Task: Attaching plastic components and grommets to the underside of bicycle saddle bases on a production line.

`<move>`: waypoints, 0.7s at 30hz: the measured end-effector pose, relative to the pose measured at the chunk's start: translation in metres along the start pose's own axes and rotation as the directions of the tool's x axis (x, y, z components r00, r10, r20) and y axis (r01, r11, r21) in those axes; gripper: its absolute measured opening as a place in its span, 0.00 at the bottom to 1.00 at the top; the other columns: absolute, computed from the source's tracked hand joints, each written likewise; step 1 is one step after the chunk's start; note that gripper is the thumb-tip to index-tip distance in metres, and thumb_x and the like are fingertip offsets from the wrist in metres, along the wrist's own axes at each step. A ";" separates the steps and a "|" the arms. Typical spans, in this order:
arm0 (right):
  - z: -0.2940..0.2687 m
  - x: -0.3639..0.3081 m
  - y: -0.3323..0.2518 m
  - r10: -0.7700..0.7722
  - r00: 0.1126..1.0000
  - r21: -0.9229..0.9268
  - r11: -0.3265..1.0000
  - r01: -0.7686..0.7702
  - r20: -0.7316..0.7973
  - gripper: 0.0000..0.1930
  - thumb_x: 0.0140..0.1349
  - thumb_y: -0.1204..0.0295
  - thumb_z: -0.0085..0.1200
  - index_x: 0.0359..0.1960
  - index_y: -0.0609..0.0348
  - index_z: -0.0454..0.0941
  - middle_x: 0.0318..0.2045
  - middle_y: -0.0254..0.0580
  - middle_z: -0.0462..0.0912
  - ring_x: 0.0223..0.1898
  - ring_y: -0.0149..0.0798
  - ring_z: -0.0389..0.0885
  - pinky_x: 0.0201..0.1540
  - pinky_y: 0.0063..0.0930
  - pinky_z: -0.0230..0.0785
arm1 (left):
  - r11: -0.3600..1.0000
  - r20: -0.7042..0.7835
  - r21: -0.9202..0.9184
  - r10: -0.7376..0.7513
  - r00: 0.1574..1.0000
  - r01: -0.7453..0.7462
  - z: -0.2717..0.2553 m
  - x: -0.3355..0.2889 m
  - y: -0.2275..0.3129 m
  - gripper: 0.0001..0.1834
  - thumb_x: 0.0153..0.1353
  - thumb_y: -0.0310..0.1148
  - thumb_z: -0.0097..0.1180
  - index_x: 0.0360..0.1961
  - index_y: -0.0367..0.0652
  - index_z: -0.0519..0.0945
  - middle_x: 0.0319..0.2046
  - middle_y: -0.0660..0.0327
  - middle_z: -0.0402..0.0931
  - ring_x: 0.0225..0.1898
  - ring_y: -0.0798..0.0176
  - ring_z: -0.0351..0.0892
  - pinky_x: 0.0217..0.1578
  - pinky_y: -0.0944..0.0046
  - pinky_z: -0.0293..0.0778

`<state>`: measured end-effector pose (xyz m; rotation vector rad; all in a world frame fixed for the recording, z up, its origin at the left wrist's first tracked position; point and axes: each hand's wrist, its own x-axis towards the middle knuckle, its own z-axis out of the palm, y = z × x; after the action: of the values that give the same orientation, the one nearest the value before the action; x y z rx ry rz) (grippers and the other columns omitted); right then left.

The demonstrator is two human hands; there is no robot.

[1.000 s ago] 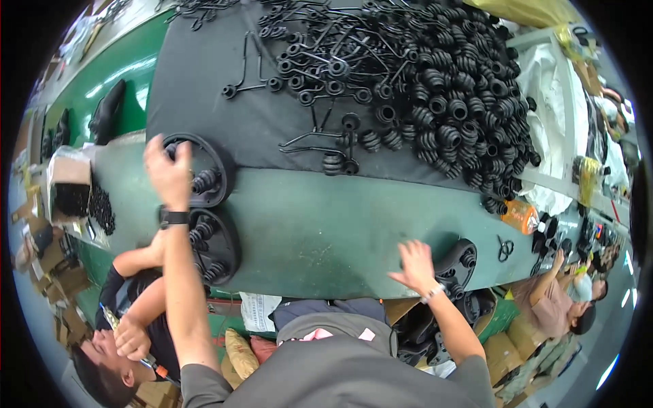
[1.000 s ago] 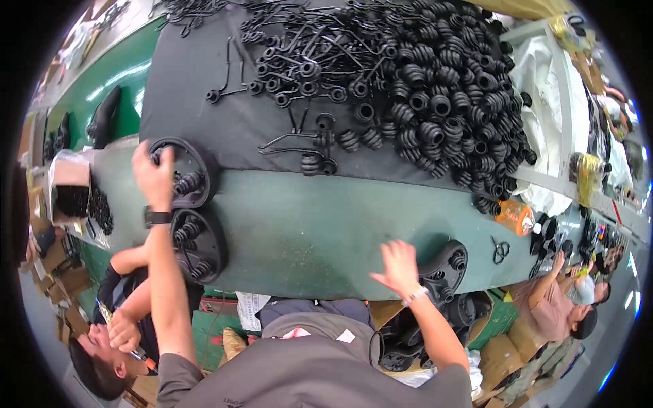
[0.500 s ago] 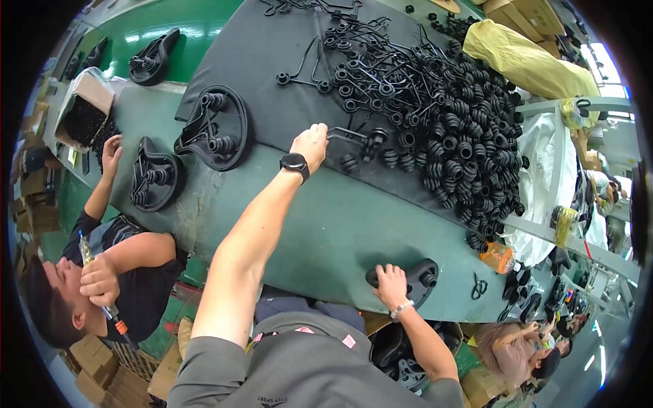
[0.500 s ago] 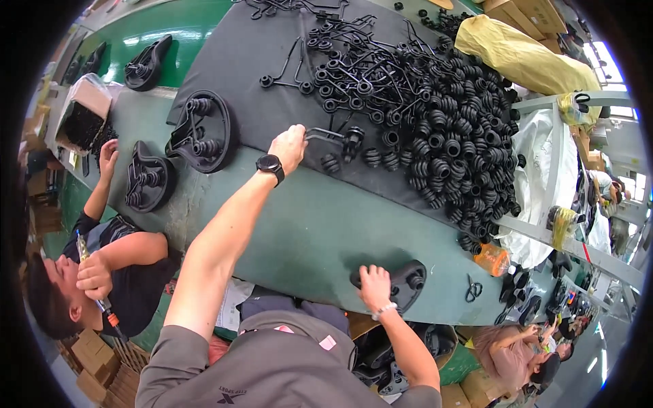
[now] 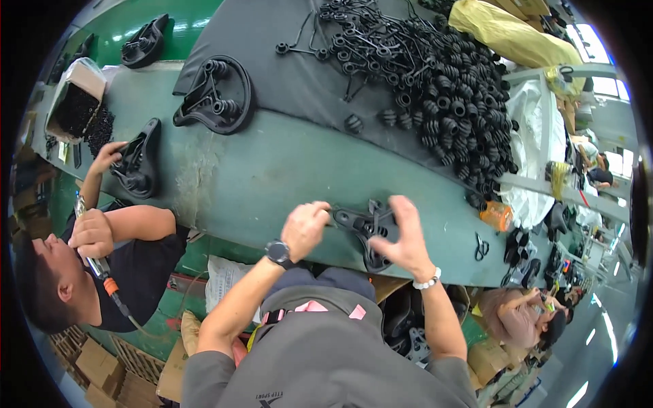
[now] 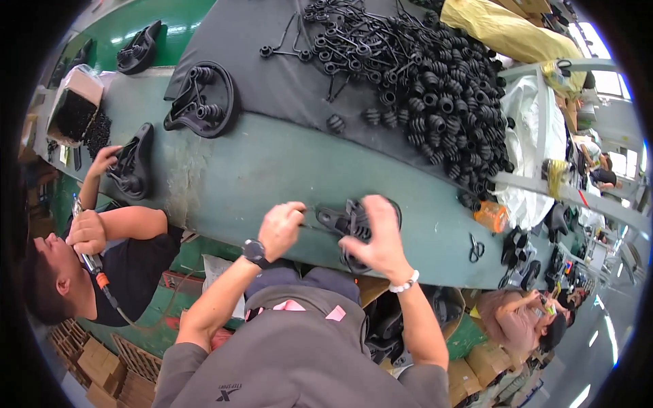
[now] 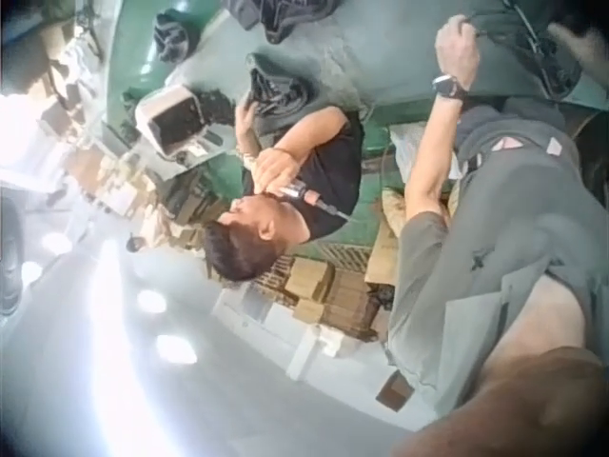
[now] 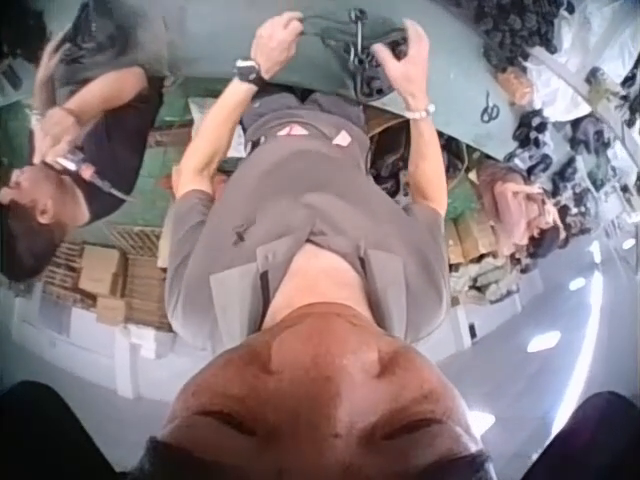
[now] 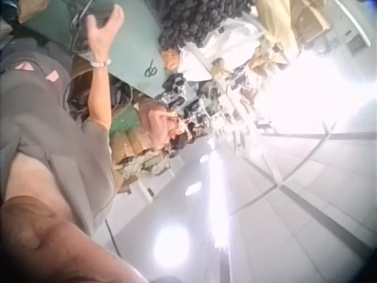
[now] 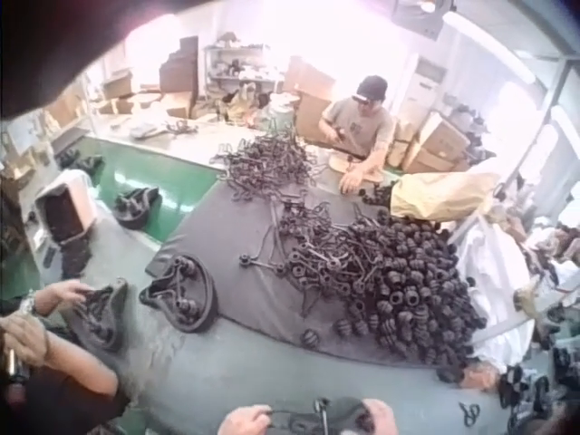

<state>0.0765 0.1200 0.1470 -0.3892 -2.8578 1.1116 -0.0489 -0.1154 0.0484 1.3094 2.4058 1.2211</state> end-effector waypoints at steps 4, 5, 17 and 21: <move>0.017 -0.034 -0.020 0.252 0.803 -0.199 0.965 -0.169 0.540 0.36 0.45 0.61 0.72 0.57 0.61 0.74 0.41 0.49 0.83 0.47 0.55 0.81 0.52 0.48 0.75 | 0.969 0.134 -0.212 0.161 0.978 -0.130 0.043 -0.021 0.055 0.10 0.55 0.22 0.56 0.39 0.41 0.74 0.49 0.56 0.79 0.44 0.51 0.80 0.48 0.53 0.75; 0.024 -0.057 -0.012 0.183 0.908 -0.158 0.979 -0.131 0.376 0.28 0.46 0.65 0.69 0.50 0.60 0.74 0.31 0.44 0.82 0.36 0.53 0.81 0.40 0.48 0.76 | 0.958 0.252 -0.286 0.112 0.961 -0.037 0.059 -0.035 0.052 0.19 0.53 0.25 0.61 0.48 0.40 0.75 0.56 0.53 0.75 0.54 0.49 0.77 0.55 0.51 0.73; 0.077 -0.055 0.074 0.236 0.932 -0.539 0.841 -0.054 0.275 0.25 0.49 0.66 0.73 0.45 0.60 0.75 0.39 0.47 0.84 0.44 0.48 0.84 0.43 0.42 0.80 | 0.979 0.450 0.098 -0.202 0.870 0.176 0.119 -0.009 0.009 0.45 0.52 0.29 0.71 0.72 0.47 0.66 0.73 0.54 0.64 0.74 0.40 0.59 0.70 0.43 0.64; 0.082 -0.047 0.076 0.162 0.942 -0.475 0.880 -0.004 0.294 0.24 0.50 0.66 0.73 0.46 0.61 0.75 0.40 0.47 0.84 0.44 0.47 0.85 0.44 0.41 0.81 | 0.982 0.471 0.063 -0.184 0.862 0.176 0.118 -0.012 0.005 0.42 0.53 0.28 0.70 0.70 0.48 0.70 0.71 0.56 0.67 0.73 0.41 0.61 0.71 0.45 0.64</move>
<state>0.1272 0.1080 0.0373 -0.3808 -3.4334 0.5061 0.0171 -0.0533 -0.0285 1.1838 2.1218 0.7208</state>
